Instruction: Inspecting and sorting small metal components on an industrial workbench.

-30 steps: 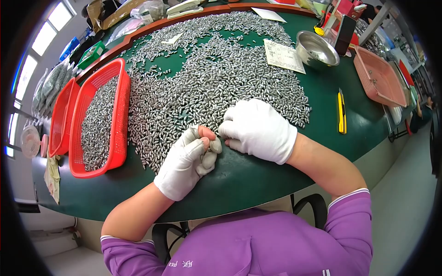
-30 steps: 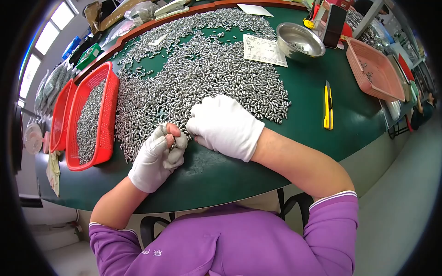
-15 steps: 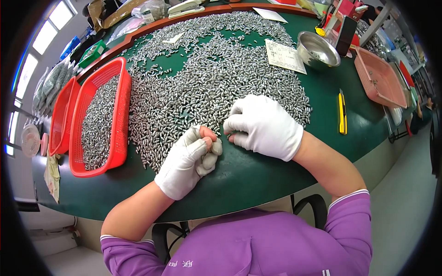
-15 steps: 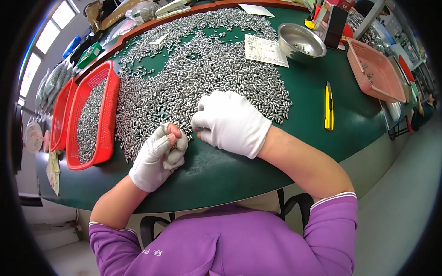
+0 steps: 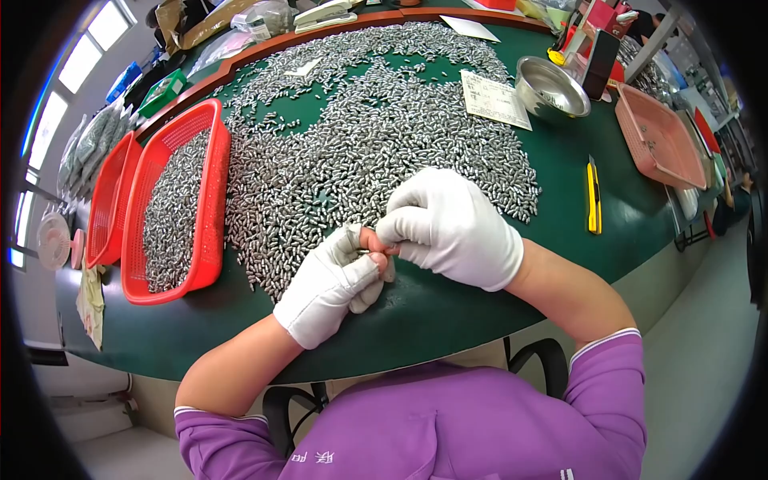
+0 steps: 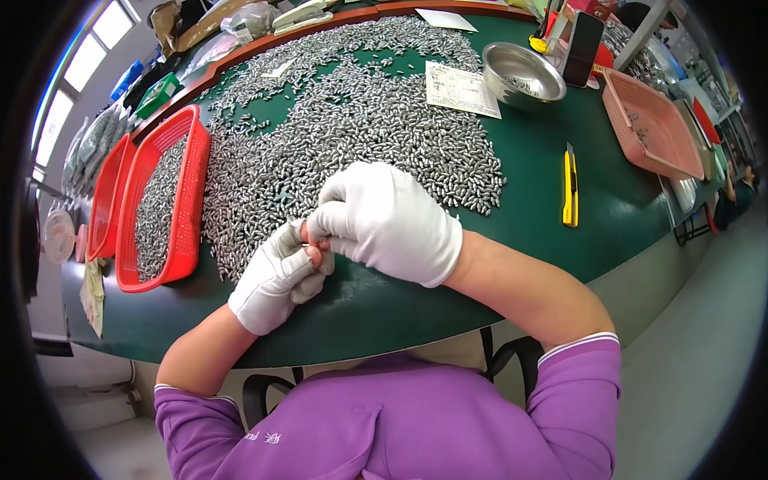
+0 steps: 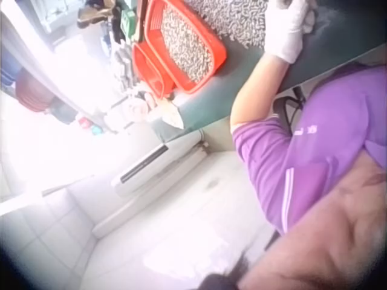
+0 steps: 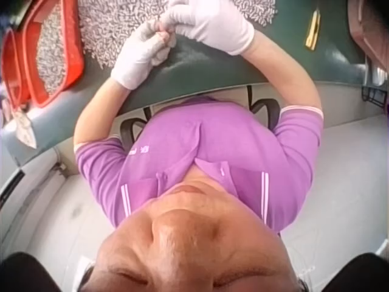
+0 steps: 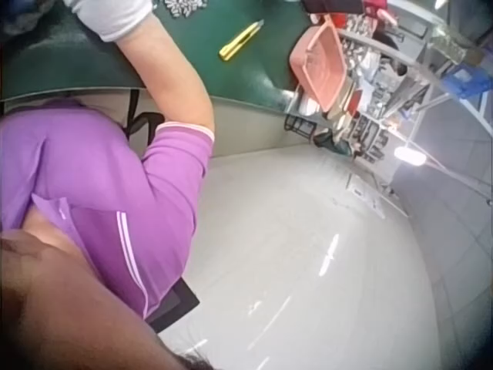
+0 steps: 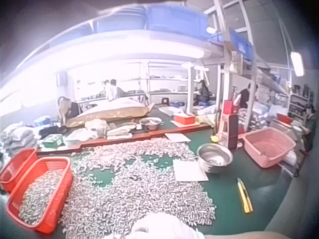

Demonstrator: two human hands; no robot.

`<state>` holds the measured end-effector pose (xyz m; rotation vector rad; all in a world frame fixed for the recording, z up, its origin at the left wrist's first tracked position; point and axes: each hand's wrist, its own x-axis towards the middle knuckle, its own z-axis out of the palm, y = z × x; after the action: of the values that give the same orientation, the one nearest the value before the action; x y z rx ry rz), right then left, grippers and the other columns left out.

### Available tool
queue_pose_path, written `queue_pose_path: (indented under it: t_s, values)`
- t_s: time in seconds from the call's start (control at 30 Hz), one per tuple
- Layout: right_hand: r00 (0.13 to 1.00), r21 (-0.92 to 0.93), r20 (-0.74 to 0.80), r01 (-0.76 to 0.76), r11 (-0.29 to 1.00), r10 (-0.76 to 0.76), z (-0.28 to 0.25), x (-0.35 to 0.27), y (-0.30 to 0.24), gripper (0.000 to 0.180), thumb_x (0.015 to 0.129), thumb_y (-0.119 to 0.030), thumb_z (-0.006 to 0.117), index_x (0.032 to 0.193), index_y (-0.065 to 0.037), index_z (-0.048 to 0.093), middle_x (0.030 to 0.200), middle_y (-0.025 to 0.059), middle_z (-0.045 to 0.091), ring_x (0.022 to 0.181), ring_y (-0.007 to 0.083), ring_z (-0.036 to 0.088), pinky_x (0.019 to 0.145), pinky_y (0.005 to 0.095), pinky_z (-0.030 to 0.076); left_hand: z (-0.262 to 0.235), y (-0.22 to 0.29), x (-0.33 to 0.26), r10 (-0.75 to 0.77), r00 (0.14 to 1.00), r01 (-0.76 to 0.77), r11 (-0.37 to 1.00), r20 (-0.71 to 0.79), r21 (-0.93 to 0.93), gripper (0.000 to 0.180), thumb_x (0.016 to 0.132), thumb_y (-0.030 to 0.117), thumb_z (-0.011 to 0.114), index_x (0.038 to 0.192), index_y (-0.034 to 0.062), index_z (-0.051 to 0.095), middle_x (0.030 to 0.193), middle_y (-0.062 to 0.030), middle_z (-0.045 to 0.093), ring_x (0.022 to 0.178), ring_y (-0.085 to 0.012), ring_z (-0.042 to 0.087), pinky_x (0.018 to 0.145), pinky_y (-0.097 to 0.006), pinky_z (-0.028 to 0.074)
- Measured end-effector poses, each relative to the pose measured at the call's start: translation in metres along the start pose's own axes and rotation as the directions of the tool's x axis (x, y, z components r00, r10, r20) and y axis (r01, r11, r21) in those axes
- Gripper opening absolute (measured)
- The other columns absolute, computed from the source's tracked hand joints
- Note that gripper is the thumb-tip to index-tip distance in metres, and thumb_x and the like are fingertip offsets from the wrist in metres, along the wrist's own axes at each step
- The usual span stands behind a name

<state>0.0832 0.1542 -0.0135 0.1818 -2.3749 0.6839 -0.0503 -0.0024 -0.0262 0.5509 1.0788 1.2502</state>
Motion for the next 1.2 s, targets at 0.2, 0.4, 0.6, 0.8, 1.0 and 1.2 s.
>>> queue_pose_path:
  t_s: [0.2, 0.4, 0.6, 0.8, 1.0, 1.2]
  values:
    - [0.99, -0.016, -0.058, -0.133, 0.991, 0.132, 0.0, -0.006, 0.006, 0.012, 0.072, -0.007, 0.074, 0.08, -0.009, 0.066, 0.077, 0.0058, 0.062, 0.072, 0.0254, 0.061, 0.064, 0.0348, 0.05, -0.001, -0.001, 0.001, 0.009, 1.0, -0.01, 1.0, -0.021, -0.029, 0.017, 0.095, 0.023, 0.058, 0.101, 0.0091, 0.053, 0.082, -0.0018, 0.058, 0.057, -0.005, 0.042, 0.049, -0.018, 0.03]
    - [0.992, 0.066, 0.015, -0.13, 0.989, 0.129, -0.003, -0.004, 0.001, 0.018, 0.069, -0.009, 0.076, 0.085, -0.009, 0.069, 0.082, 0.0071, 0.063, 0.077, 0.0263, 0.061, 0.069, 0.0363, 0.05, -0.003, -0.003, 0.001, -0.026, 0.998, 0.022, 0.995, -0.049, -0.095, 0.013, 0.093, 0.023, 0.062, 0.099, 0.0141, 0.055, 0.084, -0.001, 0.06, 0.058, -0.0048, 0.045, 0.05, -0.016, 0.032]
    - [0.981, 0.102, 0.052, -0.189, 0.977, 0.185, -0.003, -0.004, -0.005, 0.018, 0.069, -0.007, 0.076, 0.085, -0.01, 0.068, 0.083, 0.0069, 0.062, 0.079, 0.0263, 0.061, 0.07, 0.0366, 0.05, -0.001, -0.004, 0.0, 0.008, 0.999, -0.01, 0.999, -0.033, -0.039, 0.016, 0.095, 0.022, 0.059, 0.103, 0.0092, 0.055, 0.084, -0.0035, 0.059, 0.058, -0.0054, 0.044, 0.05, -0.018, 0.031]
    - [0.993, 0.156, -0.041, -0.104, 0.982, 0.111, 0.001, -0.005, 0.002, 0.017, 0.07, -0.005, 0.075, 0.085, -0.009, 0.068, 0.08, 0.0069, 0.063, 0.073, 0.0264, 0.061, 0.064, 0.0358, 0.05, 0.002, 0.001, 0.001, -0.003, 1.0, 0.003, 1.0, -0.03, 0.005, 0.019, 0.098, 0.027, 0.054, 0.103, 0.0081, 0.056, 0.083, -0.0028, 0.058, 0.058, -0.0056, 0.043, 0.049, -0.018, 0.031]
    - [0.999, 0.06, -0.041, -0.03, 0.998, 0.033, 0.002, -0.004, 0.003, 0.019, 0.069, -0.005, 0.075, 0.087, -0.009, 0.069, 0.077, 0.0075, 0.064, 0.068, 0.0274, 0.061, 0.062, 0.0363, 0.05, 0.001, 0.002, 0.0, 0.01, 1.0, -0.01, 1.0, -0.005, 0.007, 0.024, 0.1, 0.031, 0.05, 0.106, 0.0085, 0.057, 0.081, -0.0006, 0.056, 0.058, -0.0052, 0.042, 0.049, -0.018, 0.031]
    - [0.995, 0.137, -0.037, -0.085, 0.987, 0.091, 0.001, -0.004, 0.003, 0.02, 0.068, -0.005, 0.075, 0.087, -0.009, 0.069, 0.081, 0.0081, 0.064, 0.073, 0.0272, 0.061, 0.065, 0.0363, 0.05, 0.001, 0.001, 0.001, -0.023, 0.999, 0.023, 1.0, -0.036, 0.001, 0.023, 0.099, 0.032, 0.05, 0.104, 0.0096, 0.057, 0.08, 0.0013, 0.056, 0.058, -0.0046, 0.043, 0.049, -0.017, 0.032]
